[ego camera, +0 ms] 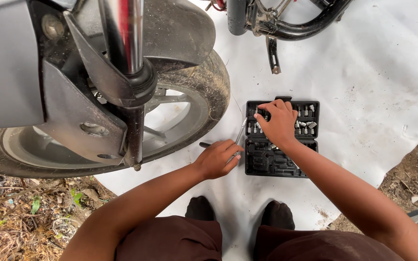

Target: The person works on a disassembled motorcycle, using a ratchet and socket set to tighten bolts on the frame and engine area. They select sockets from a toolkit and use a ratchet to secure components near the front wheel and under the seat.

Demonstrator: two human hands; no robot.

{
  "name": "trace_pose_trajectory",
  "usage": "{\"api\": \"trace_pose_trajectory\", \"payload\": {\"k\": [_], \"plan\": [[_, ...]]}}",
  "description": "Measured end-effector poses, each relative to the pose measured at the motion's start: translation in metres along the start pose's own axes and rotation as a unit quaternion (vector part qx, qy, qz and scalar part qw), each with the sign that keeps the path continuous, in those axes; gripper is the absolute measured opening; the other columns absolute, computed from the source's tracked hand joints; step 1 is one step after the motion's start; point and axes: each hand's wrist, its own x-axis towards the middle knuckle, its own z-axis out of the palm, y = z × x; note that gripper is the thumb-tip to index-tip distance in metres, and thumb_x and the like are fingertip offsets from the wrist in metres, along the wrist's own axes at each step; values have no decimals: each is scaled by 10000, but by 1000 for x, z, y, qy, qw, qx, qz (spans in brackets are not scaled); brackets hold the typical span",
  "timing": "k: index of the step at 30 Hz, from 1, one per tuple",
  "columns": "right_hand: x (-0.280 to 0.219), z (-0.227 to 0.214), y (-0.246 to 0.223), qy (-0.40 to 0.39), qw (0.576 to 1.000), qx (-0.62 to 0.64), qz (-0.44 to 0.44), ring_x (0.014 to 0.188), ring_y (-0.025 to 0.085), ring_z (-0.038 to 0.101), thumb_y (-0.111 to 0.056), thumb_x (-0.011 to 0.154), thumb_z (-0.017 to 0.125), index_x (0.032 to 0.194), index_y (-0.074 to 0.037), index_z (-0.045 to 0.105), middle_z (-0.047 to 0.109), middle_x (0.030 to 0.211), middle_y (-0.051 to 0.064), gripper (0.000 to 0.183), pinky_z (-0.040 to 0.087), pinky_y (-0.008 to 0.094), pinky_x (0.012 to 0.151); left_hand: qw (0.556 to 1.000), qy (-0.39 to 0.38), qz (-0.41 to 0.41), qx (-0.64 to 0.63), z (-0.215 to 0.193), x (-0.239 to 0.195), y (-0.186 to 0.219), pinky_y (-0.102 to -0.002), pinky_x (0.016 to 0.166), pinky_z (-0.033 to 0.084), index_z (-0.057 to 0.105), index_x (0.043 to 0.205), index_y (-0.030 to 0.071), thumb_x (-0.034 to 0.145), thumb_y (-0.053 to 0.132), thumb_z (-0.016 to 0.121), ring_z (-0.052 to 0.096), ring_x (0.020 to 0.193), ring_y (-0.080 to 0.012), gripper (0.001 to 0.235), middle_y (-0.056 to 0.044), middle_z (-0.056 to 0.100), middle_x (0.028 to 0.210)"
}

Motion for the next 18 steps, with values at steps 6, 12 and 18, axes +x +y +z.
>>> {"api": "trace_pose_trajectory", "payload": {"k": [6,12,18], "plan": [[-4,-7,-13,105,994,20,13,1009,254,525,-233,867,793,1059,-81,706,601,1050,73,260,361,437,867,996,-14,68,60,-5,4,-1,-457,819,492,661,1127,92,922,149,657,614,877,-334,212,-105,617,1018],[-25,-19,-20,-254,846,405,237,698,99,551,-220,968,670,1091,-74,632,621,845,24,195,467,264,639,995,-38,63,66,-9,2,5,-445,782,474,644,971,90,857,115,669,605,832,-320,119,-84,614,969],[-45,-15,-10,-309,695,572,306,689,100,576,-150,972,631,1004,-54,601,631,802,20,106,477,263,638,997,-38,-8,-66,-1,8,8,-452,679,499,539,1020,80,776,62,576,629,753,-321,248,-107,629,837]]}}
